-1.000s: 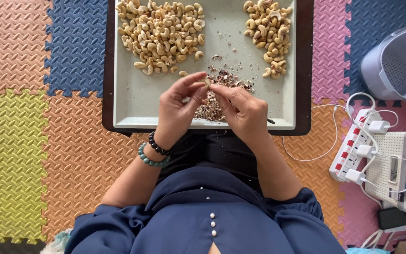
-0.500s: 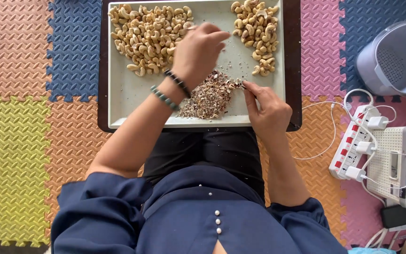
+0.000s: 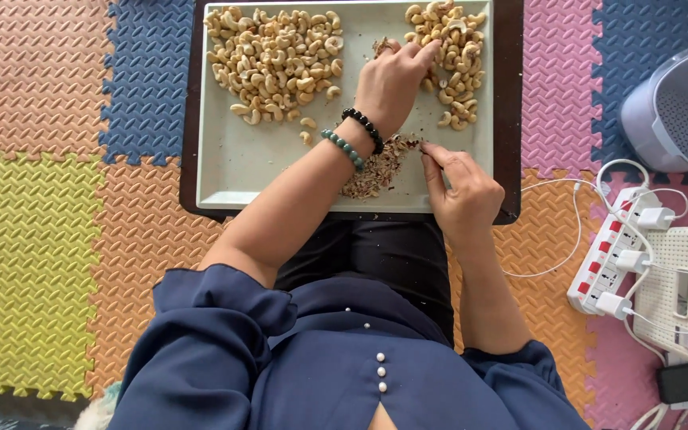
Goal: A person is manually peeling the thin brown skins off cashew nuts and sorting them on a tray.
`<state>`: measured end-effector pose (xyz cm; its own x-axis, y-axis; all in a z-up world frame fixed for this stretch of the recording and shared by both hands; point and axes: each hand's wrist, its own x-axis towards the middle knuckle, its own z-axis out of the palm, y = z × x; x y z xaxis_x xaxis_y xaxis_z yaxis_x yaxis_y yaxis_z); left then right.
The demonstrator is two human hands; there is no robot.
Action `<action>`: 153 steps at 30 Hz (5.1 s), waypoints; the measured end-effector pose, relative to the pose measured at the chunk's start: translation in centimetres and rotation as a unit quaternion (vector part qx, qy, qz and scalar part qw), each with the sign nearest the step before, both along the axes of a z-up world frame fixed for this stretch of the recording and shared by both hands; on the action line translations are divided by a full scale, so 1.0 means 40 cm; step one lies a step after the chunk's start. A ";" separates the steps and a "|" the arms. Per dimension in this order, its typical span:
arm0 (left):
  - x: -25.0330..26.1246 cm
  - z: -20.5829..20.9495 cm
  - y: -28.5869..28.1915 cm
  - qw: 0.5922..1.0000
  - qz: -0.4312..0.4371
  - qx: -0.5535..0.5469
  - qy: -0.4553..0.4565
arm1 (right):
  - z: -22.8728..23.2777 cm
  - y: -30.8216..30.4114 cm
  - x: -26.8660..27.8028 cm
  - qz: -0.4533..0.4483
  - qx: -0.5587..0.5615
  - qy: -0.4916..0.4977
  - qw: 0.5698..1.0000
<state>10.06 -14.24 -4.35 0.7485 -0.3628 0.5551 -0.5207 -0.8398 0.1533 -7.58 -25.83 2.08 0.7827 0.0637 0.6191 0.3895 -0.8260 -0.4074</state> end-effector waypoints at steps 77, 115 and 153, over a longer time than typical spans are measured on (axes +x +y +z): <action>-0.318 0.107 0.275 0.711 -0.162 -0.605 0.319 | 0.031 0.133 0.047 0.129 0.258 0.086 0.954; -0.297 0.052 0.245 0.492 -0.117 -0.735 0.452 | 0.027 0.132 0.081 0.152 0.298 0.117 0.935; -0.343 0.130 0.275 0.613 -0.132 -0.695 0.352 | 0.018 0.167 0.078 0.167 0.314 0.120 0.927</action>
<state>-3.65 -3.25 0.84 0.9970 -0.0670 0.0383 -0.0036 0.4561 0.8899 -4.47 -19.15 2.79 0.9039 0.0130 0.4275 0.4171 -0.2476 -0.8745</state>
